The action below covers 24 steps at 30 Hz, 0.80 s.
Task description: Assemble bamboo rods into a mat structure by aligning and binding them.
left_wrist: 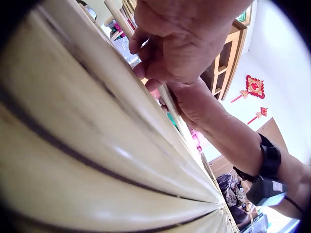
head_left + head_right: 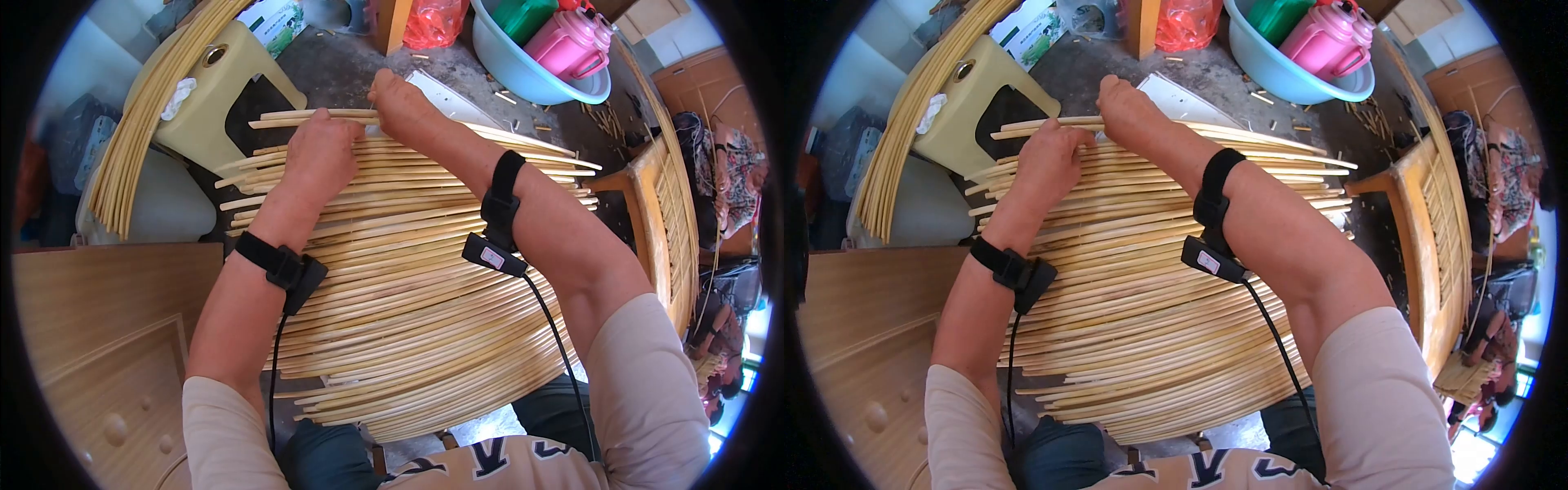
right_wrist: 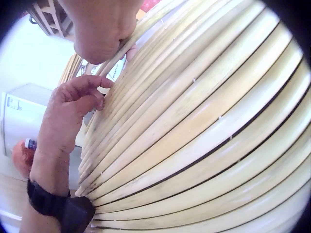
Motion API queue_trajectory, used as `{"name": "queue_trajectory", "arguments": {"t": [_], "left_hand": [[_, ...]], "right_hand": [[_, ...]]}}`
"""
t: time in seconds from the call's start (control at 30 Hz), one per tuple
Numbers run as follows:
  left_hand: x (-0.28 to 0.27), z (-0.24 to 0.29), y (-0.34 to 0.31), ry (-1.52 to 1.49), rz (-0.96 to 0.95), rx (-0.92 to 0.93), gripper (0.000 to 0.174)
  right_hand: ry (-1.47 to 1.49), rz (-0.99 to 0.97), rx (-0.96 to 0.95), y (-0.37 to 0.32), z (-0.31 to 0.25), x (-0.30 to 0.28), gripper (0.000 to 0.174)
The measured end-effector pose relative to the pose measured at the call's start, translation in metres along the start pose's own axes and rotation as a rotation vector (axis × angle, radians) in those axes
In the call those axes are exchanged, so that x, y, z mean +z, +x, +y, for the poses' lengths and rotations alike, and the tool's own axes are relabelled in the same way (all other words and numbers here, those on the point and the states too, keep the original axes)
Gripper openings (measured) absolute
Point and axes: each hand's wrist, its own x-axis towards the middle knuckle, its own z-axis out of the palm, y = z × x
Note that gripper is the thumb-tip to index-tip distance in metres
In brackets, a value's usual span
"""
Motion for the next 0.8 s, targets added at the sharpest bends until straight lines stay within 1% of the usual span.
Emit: {"name": "queue_trajectory", "arguments": {"t": [0.07,0.1,0.13,0.17,0.2,0.27,0.3,0.37,0.4,0.47,0.5,0.53,0.57,0.67,0.7,0.73,0.77,0.8], "left_hand": [[-0.004,0.0,0.0,-0.031,-0.079,0.008,0.021],[-0.007,0.0,0.001,-0.032,-0.079,0.007,0.021],[-0.01,0.0,0.004,-0.065,0.027,0.014,0.017],[-0.012,-0.001,0.006,-0.098,0.131,0.021,0.014],[-0.01,-0.004,0.009,-0.1,0.131,0.02,0.014],[-0.006,-0.013,0.02,-0.042,0.294,0.133,0.012],[-0.001,-0.017,0.023,-0.043,0.295,0.134,0.012],[0.007,-0.02,0.029,-0.083,0.133,0.137,0.015],[0.009,-0.022,0.034,-0.087,0.133,0.135,0.015],[0.01,-0.023,0.04,-0.216,-0.155,-0.039,0.02],[0.009,-0.021,0.041,-0.218,-0.154,-0.041,0.02],[0.009,-0.019,0.042,-0.247,-0.214,-0.076,0.02],[0.008,-0.018,0.043,-0.275,-0.274,-0.11,0.02],[0.006,-0.021,0.044,-0.343,-0.323,-0.124,0.019],[0.007,-0.021,0.044,-0.343,-0.324,-0.124,0.019],[0.009,-0.021,0.043,-0.42,-0.301,-0.152,0.02],[0.007,-0.02,0.043,-0.497,-0.277,-0.18,0.02],[0.006,-0.019,0.044,-0.497,-0.279,-0.183,0.02]], "right_hand": [[-0.012,0.007,0.034,0.001,-0.001,-0.001,0.017],[-0.014,-0.037,0.059,0.0,-0.001,-0.003,0.017],[-0.015,-0.082,0.082,-0.001,-0.002,-0.005,0.018],[-0.015,-0.084,0.082,-0.001,-0.003,-0.007,0.018],[0.023,-0.077,0.081,-0.002,-0.004,-0.009,0.018],[0.059,-0.068,0.078,-0.001,-0.006,-0.012,0.018],[0.058,-0.099,0.098,-0.001,-0.008,-0.013,0.019],[0.053,-0.132,0.118,0.0,-0.011,-0.016,0.019],[-0.002,-0.141,0.114,0.0,-0.014,-0.019,0.02],[-0.058,-0.152,0.109,0.0,-0.015,-0.021,0.021],[-0.133,-0.129,0.052,0.0,-0.013,-0.022,0.021],[-0.207,-0.106,-0.005,0.001,-0.011,-0.023,0.021],[-0.208,-0.107,-0.006,0.001,-0.011,-0.024,0.021],[-0.294,-0.103,-0.03,0.001,-0.01,-0.025,0.021],[-0.231,-0.121,0.048,0.0,-0.011,-0.023,0.021],[-0.169,-0.139,0.124,0.0,-0.012,-0.021,0.021],[-0.167,-0.139,0.123,0.003,-0.013,-0.02,0.021],[-0.055,-0.116,0.174,0.007,-0.013,-0.019,0.022]]}}
